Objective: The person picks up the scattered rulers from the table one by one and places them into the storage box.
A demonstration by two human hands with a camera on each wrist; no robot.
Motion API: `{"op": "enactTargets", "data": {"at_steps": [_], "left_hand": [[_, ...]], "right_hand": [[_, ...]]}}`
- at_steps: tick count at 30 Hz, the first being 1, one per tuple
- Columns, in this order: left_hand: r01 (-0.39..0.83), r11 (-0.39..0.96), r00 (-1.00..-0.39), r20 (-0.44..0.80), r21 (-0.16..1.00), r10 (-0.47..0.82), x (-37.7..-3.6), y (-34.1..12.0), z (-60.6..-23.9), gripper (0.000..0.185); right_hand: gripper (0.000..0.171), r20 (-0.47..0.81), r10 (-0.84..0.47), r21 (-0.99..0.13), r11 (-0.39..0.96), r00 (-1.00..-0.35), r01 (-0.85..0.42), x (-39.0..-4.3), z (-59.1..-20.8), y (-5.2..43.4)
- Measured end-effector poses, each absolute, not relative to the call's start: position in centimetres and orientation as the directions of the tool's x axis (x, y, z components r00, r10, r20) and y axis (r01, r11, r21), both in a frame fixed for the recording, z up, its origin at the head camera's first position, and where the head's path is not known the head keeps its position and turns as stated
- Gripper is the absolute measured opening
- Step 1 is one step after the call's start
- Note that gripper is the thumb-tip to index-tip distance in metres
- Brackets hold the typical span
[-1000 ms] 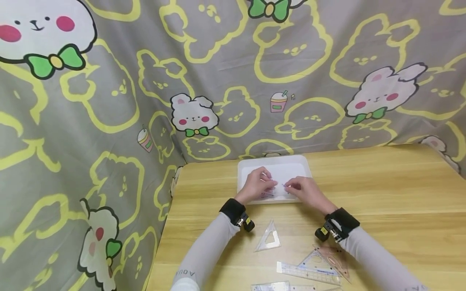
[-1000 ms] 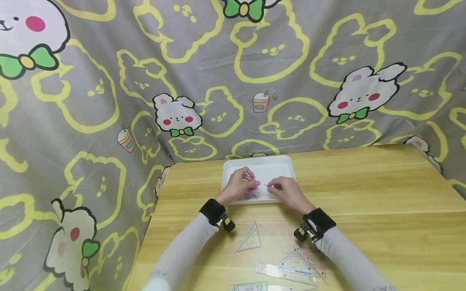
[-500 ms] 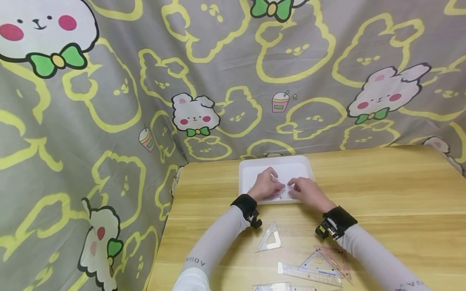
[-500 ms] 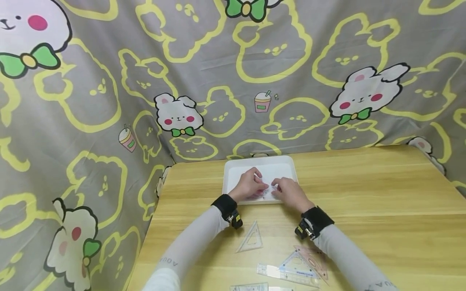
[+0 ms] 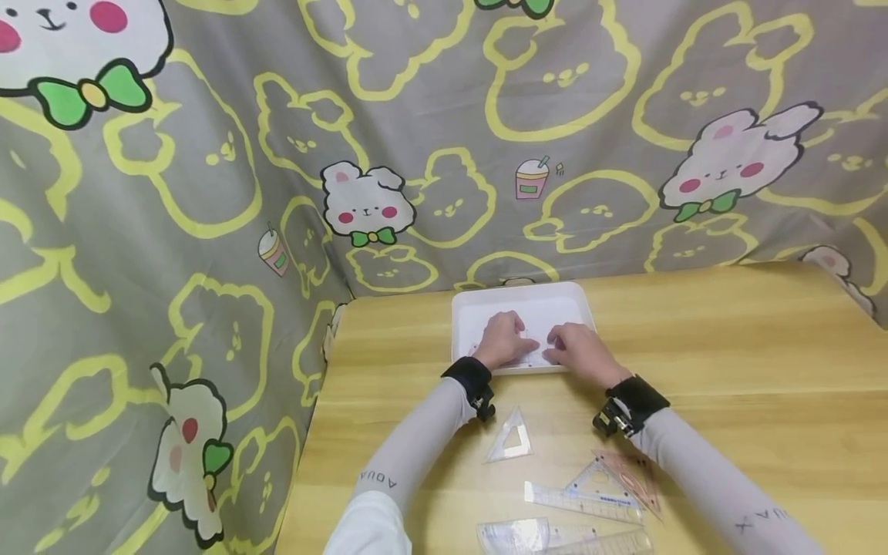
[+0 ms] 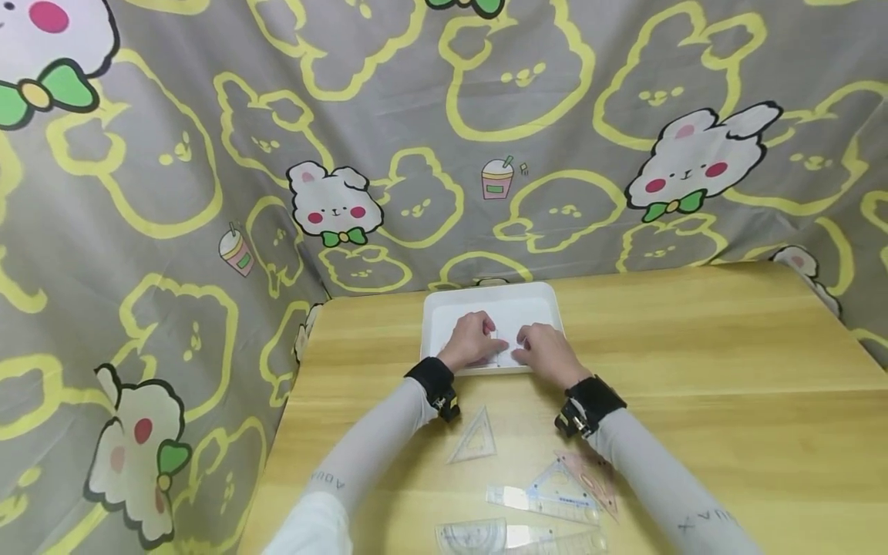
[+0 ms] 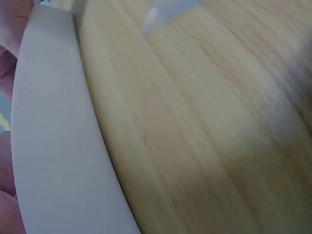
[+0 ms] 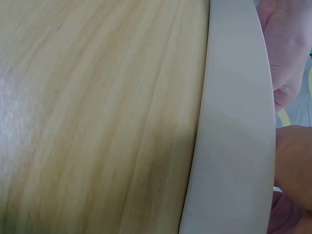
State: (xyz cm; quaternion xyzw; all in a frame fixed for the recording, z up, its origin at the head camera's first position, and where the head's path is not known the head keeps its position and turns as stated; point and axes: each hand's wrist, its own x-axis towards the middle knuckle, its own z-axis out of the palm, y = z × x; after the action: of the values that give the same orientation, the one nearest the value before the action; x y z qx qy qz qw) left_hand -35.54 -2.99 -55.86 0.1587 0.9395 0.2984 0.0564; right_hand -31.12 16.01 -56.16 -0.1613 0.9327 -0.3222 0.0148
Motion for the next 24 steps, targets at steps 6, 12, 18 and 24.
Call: {"op": "enactTargets", "data": {"at_steps": [6,12,18,24], "left_hand": [[0.267,0.773,-0.941,-0.015,0.575,0.337,-35.8,-3.2,-55.8,0.037],[0.269,0.74,-0.944,0.014,0.617,0.331,-35.6,-3.3,-54.9,0.039],[0.243,0.657,-0.95,0.038,0.714,0.31,-34.9,-4.0,-53.9,0.043],[0.321,0.583,-0.917,0.091,0.746,0.388,-32.7,-5.2,-52.4,0.042]], "right_hand": [[0.027,0.092,-0.315,-0.591,0.746,-0.945,-0.306,-31.5,-56.4,16.0],[0.029,0.161,-0.321,-0.57,0.742,-0.933,-0.353,-31.4,-56.1,16.0],[0.028,0.264,-0.329,-0.558,0.714,-0.907,-0.422,-30.4,-55.2,15.2],[0.032,0.422,-0.362,-0.513,0.66,-0.831,-0.548,-27.8,-54.2,14.2]]}}
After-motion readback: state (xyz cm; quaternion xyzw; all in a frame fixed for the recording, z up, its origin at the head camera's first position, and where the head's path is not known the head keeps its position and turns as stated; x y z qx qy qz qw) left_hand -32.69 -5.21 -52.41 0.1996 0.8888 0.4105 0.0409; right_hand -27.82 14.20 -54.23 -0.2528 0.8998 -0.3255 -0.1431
